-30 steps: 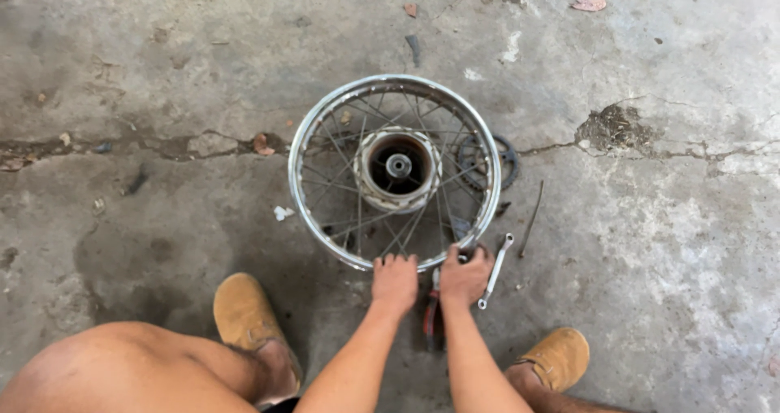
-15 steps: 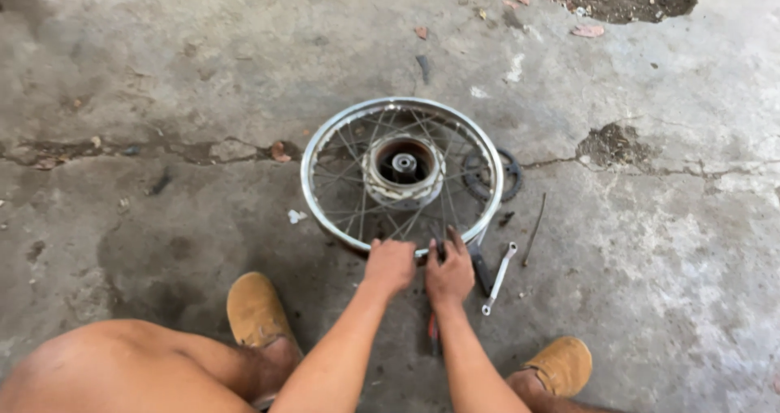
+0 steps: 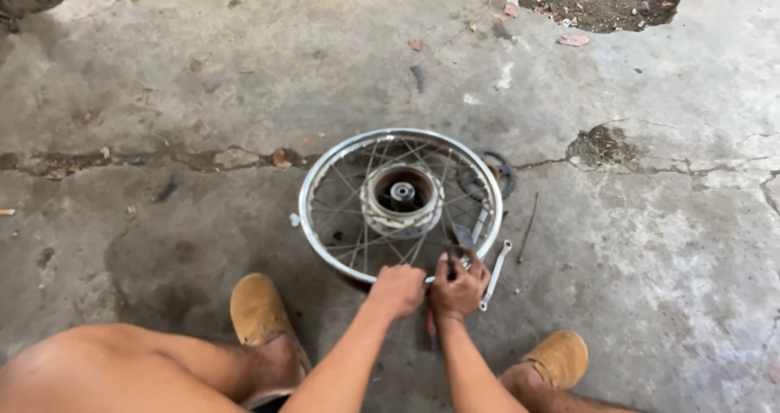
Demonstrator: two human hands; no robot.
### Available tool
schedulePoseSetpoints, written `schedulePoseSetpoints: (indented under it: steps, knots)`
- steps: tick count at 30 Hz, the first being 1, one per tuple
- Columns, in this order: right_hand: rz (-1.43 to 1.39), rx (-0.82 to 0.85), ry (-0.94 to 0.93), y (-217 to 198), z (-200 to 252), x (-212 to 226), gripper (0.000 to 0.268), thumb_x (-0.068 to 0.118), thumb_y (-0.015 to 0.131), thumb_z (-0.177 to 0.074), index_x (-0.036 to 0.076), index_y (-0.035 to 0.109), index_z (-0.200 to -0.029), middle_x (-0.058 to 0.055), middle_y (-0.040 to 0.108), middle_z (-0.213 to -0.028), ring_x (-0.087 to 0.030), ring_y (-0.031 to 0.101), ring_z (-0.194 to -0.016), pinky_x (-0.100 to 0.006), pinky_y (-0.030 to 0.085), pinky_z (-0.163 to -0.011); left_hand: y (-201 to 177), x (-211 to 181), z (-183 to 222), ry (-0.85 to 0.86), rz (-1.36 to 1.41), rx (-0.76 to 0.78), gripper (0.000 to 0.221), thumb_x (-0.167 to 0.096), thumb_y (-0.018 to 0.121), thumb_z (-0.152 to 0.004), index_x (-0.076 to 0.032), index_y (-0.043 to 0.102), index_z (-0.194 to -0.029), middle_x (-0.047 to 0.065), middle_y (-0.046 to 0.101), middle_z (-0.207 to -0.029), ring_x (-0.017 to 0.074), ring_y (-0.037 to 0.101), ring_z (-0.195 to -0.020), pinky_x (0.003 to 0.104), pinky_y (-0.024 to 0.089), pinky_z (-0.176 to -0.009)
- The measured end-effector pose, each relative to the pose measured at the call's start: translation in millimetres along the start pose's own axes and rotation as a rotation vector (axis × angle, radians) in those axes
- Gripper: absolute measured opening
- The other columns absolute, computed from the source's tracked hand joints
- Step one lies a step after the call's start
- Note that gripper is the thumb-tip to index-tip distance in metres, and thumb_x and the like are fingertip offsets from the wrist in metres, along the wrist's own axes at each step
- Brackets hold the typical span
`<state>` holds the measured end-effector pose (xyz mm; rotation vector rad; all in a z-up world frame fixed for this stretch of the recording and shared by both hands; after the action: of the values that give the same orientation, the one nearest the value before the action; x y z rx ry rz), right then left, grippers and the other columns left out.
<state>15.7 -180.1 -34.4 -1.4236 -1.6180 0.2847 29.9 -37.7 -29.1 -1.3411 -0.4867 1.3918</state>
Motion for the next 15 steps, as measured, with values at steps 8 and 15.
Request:
schedulePoseSetpoints:
  steps: [8,15]
  knots:
    - [-0.273,-0.200,-0.182,-76,-45,44,0.013,0.023,0.077,-0.088,0.011,0.077,-0.084,-0.005,0.075,-0.106,-0.031,0.067,-0.094,-0.040,0.052,-0.089,-108,-49,62,-0.045,0.081,-0.090,0.038,-0.039,0.056,-0.095,-0.007,0.076,-0.093,0.024,0.076,-0.091,0.0442,0.074,-0.097,0.056,0.057,-0.088]
    - [-0.366,-0.280,-0.354,-138,-70,104,0.008,0.023,0.077,-0.084,0.015,0.077,-0.085,0.002,0.078,-0.104,-0.027,0.065,-0.090,-0.038,0.051,-0.088,-191,-67,103,-0.080,0.027,-0.219,0.044,-0.050,0.059,-0.089,-0.010,0.078,-0.089,0.020,0.076,-0.089,0.0424,0.074,-0.097,0.053,0.058,-0.089]
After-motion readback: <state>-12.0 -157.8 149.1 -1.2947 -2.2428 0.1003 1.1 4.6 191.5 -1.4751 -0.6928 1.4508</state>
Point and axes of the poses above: each hand's wrist, its own z-axis away from the middle knuckle, its own y-axis out of the palm, x = y × z, the point moved 6 cm from there along -z, towards the middle knuckle
